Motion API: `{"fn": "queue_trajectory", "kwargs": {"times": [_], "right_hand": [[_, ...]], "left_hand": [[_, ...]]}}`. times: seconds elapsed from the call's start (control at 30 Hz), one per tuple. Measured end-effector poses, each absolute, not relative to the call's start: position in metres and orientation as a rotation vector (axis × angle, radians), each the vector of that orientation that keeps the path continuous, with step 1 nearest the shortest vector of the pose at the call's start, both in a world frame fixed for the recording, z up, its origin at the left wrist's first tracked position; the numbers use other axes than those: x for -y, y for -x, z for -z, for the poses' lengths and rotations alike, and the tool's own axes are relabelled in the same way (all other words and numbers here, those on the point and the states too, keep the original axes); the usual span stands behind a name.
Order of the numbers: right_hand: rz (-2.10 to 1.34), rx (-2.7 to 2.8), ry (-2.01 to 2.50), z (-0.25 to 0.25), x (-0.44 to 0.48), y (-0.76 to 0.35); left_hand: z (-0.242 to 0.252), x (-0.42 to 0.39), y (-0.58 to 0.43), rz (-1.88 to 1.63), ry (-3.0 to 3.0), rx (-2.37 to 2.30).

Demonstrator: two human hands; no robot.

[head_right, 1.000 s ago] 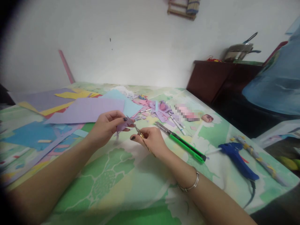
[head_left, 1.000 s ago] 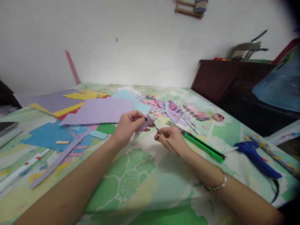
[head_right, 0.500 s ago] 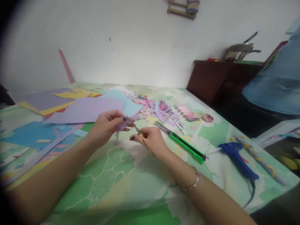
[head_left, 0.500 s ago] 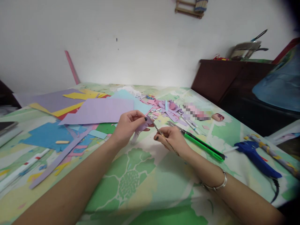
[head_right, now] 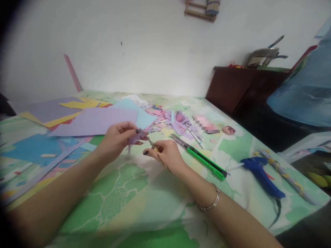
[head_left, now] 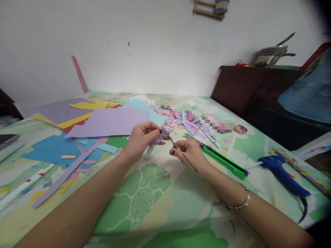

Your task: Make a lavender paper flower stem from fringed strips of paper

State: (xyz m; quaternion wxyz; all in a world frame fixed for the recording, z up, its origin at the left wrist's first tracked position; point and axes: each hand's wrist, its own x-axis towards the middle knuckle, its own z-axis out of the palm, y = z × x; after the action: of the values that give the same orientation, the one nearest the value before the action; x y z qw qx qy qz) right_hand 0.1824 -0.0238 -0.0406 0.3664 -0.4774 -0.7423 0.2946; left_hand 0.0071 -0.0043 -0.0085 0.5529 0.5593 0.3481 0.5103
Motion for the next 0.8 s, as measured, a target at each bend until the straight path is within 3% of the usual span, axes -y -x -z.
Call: {"fn": "queue_trajectory", "kwargs": {"times": [0.23, 0.4, 0.6, 0.8], "right_hand": [[-0.782, 1.879, 1.21, 0.037, 0.027, -0.184], [-0.631, 1.833, 1.491, 0.037, 0.02, -0.186], [-0.371, 1.792, 1.868, 0.039, 0.009, -0.193], [-0.308, 1.928, 1.869, 0.044, 0.006, -0.194]], "left_hand": [[0.009, 0.001, -0.007, -1.187, -1.293, -0.888], [0.016, -0.005, -0.004, -1.15, -1.302, -0.927], [0.027, -0.013, 0.001, -0.915, -1.396, -0.992], [0.029, -0.01, 0.002, -0.661, -1.38, -0.926]]}}
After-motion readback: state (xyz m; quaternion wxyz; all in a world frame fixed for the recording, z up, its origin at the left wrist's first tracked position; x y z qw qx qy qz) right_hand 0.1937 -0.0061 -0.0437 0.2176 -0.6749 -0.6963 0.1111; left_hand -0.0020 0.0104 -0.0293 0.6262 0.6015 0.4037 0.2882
